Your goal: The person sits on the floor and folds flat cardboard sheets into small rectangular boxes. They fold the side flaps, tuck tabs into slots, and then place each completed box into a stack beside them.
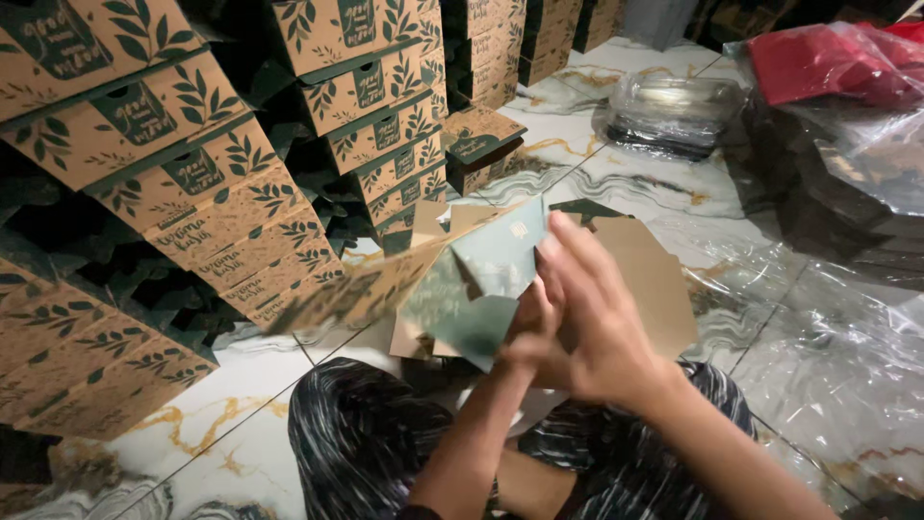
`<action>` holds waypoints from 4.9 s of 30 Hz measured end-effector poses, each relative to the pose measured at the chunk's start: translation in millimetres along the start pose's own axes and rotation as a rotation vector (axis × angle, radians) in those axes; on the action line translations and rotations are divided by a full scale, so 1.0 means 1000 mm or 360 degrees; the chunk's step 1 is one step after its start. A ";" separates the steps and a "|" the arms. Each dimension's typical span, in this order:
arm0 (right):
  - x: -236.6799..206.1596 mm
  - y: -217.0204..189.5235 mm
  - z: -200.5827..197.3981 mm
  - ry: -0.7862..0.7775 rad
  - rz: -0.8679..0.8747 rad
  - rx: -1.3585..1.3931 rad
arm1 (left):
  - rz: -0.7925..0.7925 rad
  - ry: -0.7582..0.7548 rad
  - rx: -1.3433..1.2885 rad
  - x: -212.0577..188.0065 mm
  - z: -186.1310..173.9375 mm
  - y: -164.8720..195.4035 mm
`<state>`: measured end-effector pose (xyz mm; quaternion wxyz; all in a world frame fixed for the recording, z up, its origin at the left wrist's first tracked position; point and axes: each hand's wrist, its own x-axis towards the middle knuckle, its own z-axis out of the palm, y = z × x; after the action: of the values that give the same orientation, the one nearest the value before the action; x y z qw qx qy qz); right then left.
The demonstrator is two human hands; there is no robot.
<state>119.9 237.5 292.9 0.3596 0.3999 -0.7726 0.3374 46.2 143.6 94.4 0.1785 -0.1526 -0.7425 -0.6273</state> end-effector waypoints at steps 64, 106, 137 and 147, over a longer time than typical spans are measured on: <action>0.047 -0.048 -0.092 -0.0256 -0.0329 -0.0140 | 0.0398 -0.0341 0.1197 0.048 -0.072 0.181; -0.058 0.090 0.024 0.0073 -0.0022 -0.0025 | -0.0735 0.0614 -0.1452 0.074 -0.008 0.082; -0.043 0.088 0.024 -0.0053 0.0134 -0.0339 | -0.0024 0.0220 0.0185 0.040 0.011 0.033; -0.002 0.059 0.027 0.0112 -0.0134 -0.0601 | -0.0174 0.0321 0.0194 0.007 0.002 0.023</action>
<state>62.2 242.7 263.6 0.4688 0.3454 -0.7916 0.1850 50.0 149.5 117.3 0.2269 -0.0369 -0.7646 -0.6021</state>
